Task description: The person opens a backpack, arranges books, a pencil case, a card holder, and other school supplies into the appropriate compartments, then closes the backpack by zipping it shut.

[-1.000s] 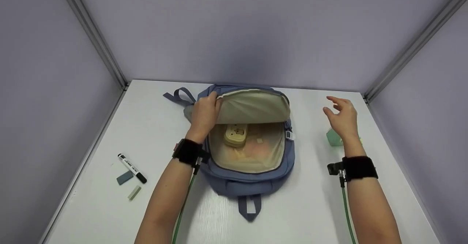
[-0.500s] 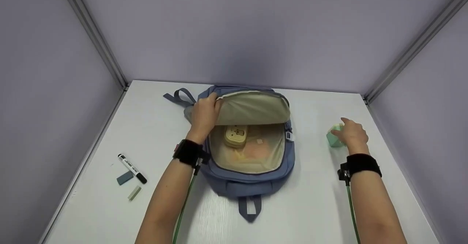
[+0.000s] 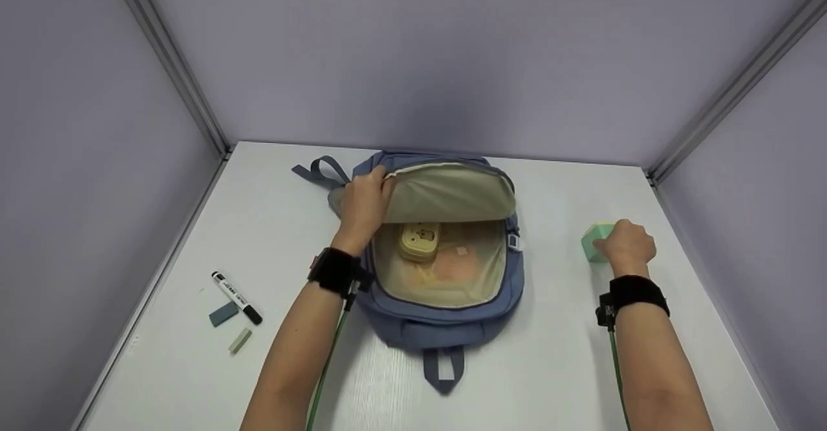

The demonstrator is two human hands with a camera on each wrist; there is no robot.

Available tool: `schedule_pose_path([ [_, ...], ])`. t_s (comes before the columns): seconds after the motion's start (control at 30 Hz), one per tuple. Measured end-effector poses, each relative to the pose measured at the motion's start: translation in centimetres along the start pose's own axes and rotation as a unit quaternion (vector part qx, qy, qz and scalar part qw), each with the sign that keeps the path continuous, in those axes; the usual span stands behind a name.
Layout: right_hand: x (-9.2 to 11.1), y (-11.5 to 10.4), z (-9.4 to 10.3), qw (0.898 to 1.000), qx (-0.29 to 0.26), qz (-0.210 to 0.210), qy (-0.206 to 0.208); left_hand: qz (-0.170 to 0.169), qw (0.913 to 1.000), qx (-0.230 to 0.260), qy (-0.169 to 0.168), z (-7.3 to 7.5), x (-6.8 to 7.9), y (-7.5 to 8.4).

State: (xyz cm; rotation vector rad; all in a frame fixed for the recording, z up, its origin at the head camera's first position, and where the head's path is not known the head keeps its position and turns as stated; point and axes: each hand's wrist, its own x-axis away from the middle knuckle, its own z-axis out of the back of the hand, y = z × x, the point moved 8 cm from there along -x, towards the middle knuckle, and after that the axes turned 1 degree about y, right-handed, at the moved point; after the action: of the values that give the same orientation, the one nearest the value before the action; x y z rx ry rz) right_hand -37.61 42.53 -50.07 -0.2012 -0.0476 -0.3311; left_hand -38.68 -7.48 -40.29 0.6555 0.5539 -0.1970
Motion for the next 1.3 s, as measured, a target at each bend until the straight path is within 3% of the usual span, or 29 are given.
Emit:
schedule_pose_path([
  [0.4,0.2,1.0,-0.1,0.999,-0.034,-0.006,0.025,-0.007,0.9999,-0.010,-0.005,-0.2,0.0,0.2],
  [0.67,0.7,0.3,-0.4,0.995,-0.102,-0.019,0.006,0.016,0.9994,-0.028,-0.017,-0.2,-0.4,0.0],
  [0.8,1.4,-1.1,-0.2,0.986,-0.164,-0.019,-0.003,0.018,0.9991,-0.035,-0.015,-0.3,-0.6,0.1],
  [0.9,2.1,-2.6,-0.3,0.967,-0.254,-0.008,-0.020,0.019,0.9991,-0.036,-0.008,-0.2,-0.7,0.1],
  [1.03,3.1,-4.7,-0.9,0.930,-0.363,0.004,-0.060,0.019,0.9991,-0.037,-0.002,-0.2,-0.8,0.1],
  [1.3,5.3,-9.1,-2.1,0.868,-0.479,0.023,-0.131,0.018,0.9991,-0.038,0.008,0.0,-0.7,0.1],
])
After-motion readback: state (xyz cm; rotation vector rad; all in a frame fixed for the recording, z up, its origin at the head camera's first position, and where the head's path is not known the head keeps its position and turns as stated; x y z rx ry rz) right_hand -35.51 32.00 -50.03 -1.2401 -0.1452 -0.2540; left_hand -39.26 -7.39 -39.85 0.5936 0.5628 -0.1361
